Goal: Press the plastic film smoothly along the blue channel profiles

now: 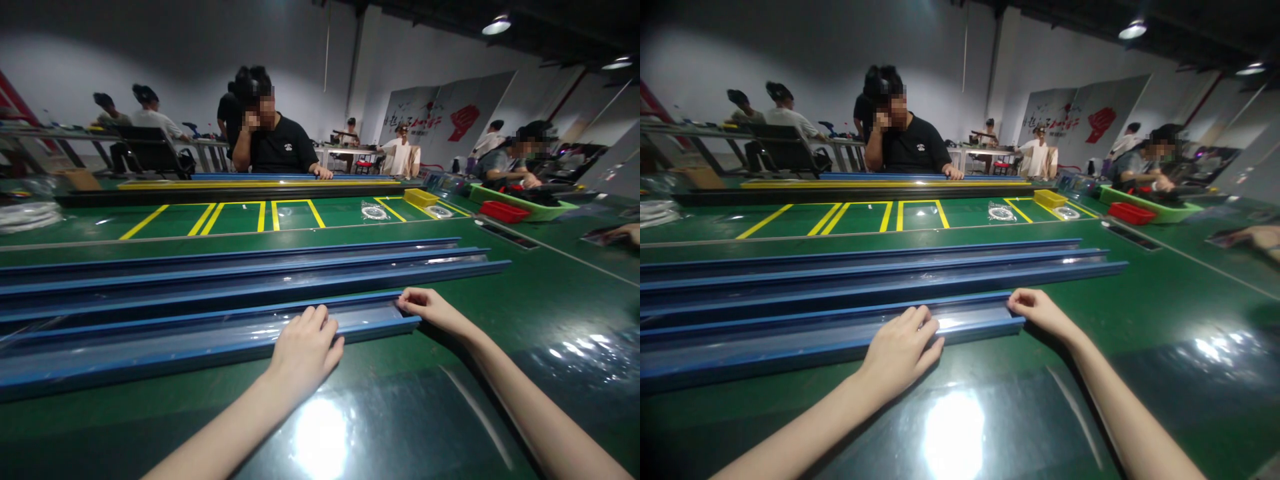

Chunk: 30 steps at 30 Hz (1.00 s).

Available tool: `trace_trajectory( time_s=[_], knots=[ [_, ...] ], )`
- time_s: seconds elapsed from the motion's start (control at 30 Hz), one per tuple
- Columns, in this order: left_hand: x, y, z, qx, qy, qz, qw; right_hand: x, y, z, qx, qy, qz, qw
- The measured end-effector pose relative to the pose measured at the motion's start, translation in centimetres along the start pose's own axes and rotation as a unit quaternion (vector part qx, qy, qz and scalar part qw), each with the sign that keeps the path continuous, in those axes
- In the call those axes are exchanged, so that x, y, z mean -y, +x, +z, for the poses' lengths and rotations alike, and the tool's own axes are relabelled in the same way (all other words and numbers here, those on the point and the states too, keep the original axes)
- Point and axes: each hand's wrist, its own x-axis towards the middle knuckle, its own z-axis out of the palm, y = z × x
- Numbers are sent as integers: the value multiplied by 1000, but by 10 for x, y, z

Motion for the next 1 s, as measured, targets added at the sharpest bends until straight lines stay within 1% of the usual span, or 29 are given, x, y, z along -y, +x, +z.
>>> trace_trajectory(
  time_s=[0.2,0.3,0.47,0.63,0.77,0.9,1.0],
  knots=[
    [6,3,-6,71,-26,3,997,-1,0,1,-6,3,1,1000],
    [9,4,-8,92,-51,4,995,1,0,2,-10,12,-5,1000],
    [10,5,-13,98,-78,-26,992,2,-1,2,-17,20,-6,1000],
    [10,6,-13,109,-99,-45,988,3,0,3,-18,12,-1,1000],
    [10,7,-13,98,-100,-60,988,3,0,3,-16,9,1,1000],
    [10,5,-13,84,-83,-54,992,3,0,2,-14,6,-1,1000],
    [8,3,-9,77,-45,-26,996,3,0,2,-17,3,2,1000]
  ],
)
